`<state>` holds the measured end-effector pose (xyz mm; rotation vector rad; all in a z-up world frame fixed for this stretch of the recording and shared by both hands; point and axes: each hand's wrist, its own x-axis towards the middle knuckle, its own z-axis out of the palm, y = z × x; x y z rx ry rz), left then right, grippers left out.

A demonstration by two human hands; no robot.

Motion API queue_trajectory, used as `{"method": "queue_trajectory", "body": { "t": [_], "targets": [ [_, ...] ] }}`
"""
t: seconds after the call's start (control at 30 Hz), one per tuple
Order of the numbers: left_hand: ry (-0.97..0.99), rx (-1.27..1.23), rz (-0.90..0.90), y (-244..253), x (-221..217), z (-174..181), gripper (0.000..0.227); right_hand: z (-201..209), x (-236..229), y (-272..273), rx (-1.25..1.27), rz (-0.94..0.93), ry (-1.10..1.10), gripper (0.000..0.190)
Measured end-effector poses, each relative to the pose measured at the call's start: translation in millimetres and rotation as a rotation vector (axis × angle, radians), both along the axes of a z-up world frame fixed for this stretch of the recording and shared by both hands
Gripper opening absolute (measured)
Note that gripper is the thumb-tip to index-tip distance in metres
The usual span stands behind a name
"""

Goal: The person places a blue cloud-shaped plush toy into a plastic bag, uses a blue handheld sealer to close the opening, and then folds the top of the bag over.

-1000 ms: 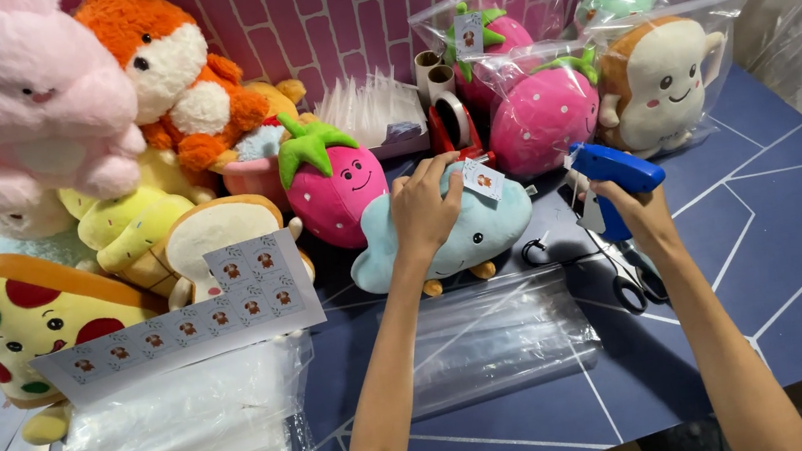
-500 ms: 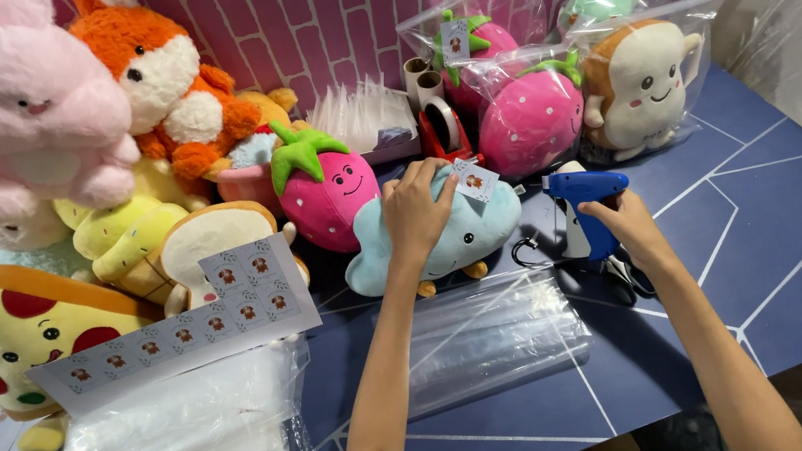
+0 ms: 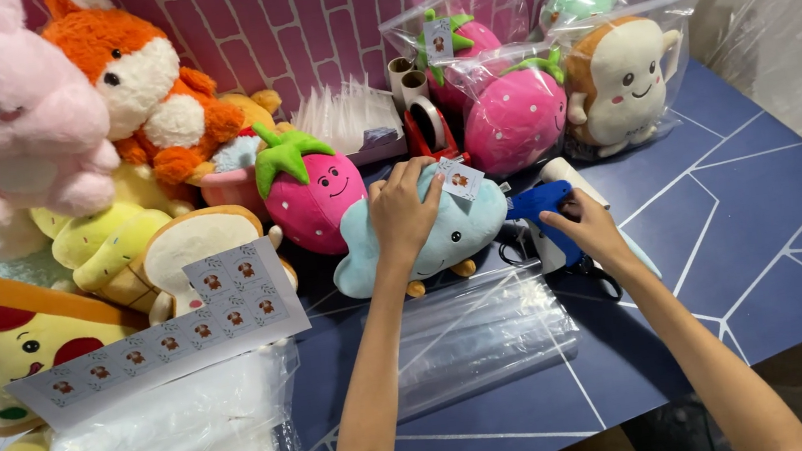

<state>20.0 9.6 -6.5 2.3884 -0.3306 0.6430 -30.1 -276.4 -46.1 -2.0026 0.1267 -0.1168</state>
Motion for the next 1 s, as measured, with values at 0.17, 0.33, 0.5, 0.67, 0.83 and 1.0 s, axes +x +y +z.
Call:
{"method": "queue_trajectory", "body": {
  "t": [0.17, 0.33, 0.5, 0.67, 0.83, 1.0],
  "targets": [
    [0.003, 0.002, 0.009, 0.8, 1.0, 1.2, 0.026, -11.2, 20.3, 11.2, 0.093, 0.045, -0.023, 0.063],
    [0.008, -0.009, 0.012, 1.1, 0.9, 0.5, 0.026, -26.7, 32.4, -1.6, 0.066, 0.064, -0.058, 0.063],
    [0.010, -0.013, 0.002, 0.3, 0.0, 2.3, 0.027, -28.6, 39.2, -21.6, -0.029, 0.054, -0.077, 0.063],
    [-0.002, 0.004, 0.009, 0.6, 1.6, -0.3, 0.027, -47.4, 53.6, -37.3, -0.122, 0.058, -0.068, 0.068],
    [-0.018, 0.008, 0.007, -0.3, 1.4, -0.3, 0.028, -21.7, 40.1, -24.5, -0.252, 0.033, -0.045, 0.075],
    [-0.019, 0.004, 0.005, 0.2, 1.1, 0.9, 0.029, -32.0, 43.1, -19.5, -0.379, 0.016, -0.157, 0.069]
  ]
}}
